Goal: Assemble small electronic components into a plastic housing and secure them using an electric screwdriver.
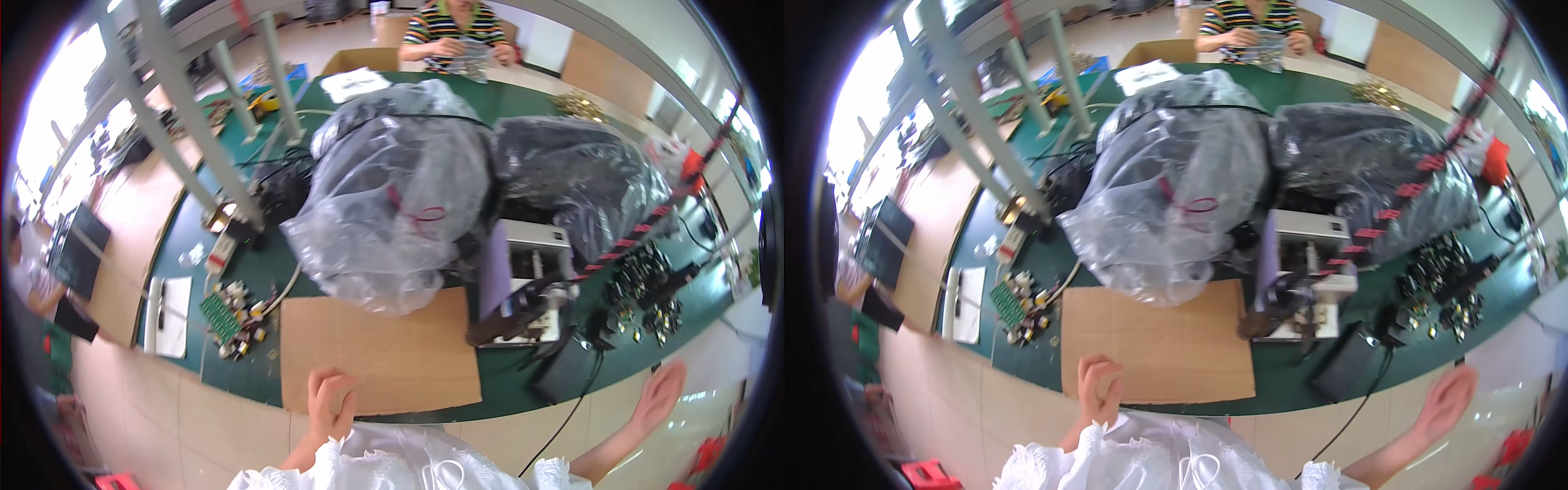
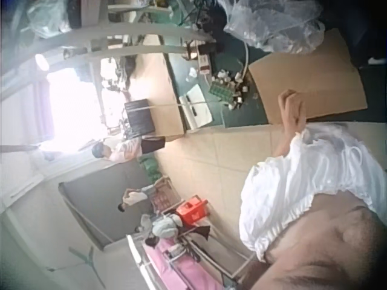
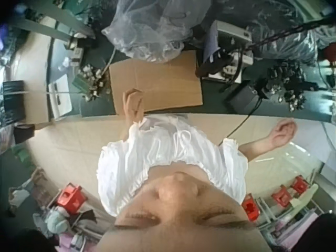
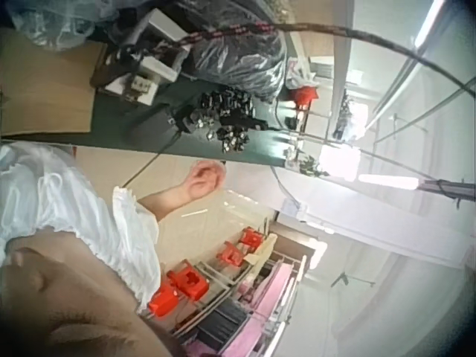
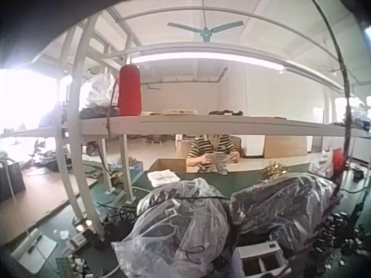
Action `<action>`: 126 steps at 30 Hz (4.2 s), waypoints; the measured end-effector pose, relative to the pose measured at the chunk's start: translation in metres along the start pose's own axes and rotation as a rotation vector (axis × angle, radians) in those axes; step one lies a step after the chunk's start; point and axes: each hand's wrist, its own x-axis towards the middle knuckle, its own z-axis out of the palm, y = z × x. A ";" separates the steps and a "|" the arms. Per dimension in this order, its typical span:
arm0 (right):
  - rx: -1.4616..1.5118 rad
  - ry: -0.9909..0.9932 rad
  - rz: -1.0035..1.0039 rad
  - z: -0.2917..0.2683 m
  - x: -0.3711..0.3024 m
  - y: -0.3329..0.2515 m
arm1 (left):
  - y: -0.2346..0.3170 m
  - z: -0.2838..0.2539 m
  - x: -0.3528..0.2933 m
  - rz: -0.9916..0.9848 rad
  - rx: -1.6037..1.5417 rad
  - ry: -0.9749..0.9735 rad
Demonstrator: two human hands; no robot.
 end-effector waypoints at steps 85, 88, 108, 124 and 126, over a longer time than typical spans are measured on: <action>-0.882 -0.499 -0.143 0.408 0.008 0.193 | -0.120 0.062 0.130 -0.013 -0.486 -0.025; -0.664 -0.343 -0.273 0.421 0.012 0.161 | -0.108 0.057 0.130 0.045 -0.480 -0.036; -0.220 -0.460 0.010 0.449 0.005 0.065 | -0.111 0.055 0.135 -0.075 -0.576 -0.094; -0.268 -0.421 0.050 0.439 0.010 0.082 | -0.128 0.059 0.133 -0.111 -0.508 -0.124; -0.392 -0.551 0.118 0.441 0.018 0.086 | -0.128 0.054 0.132 -0.123 -0.499 -0.109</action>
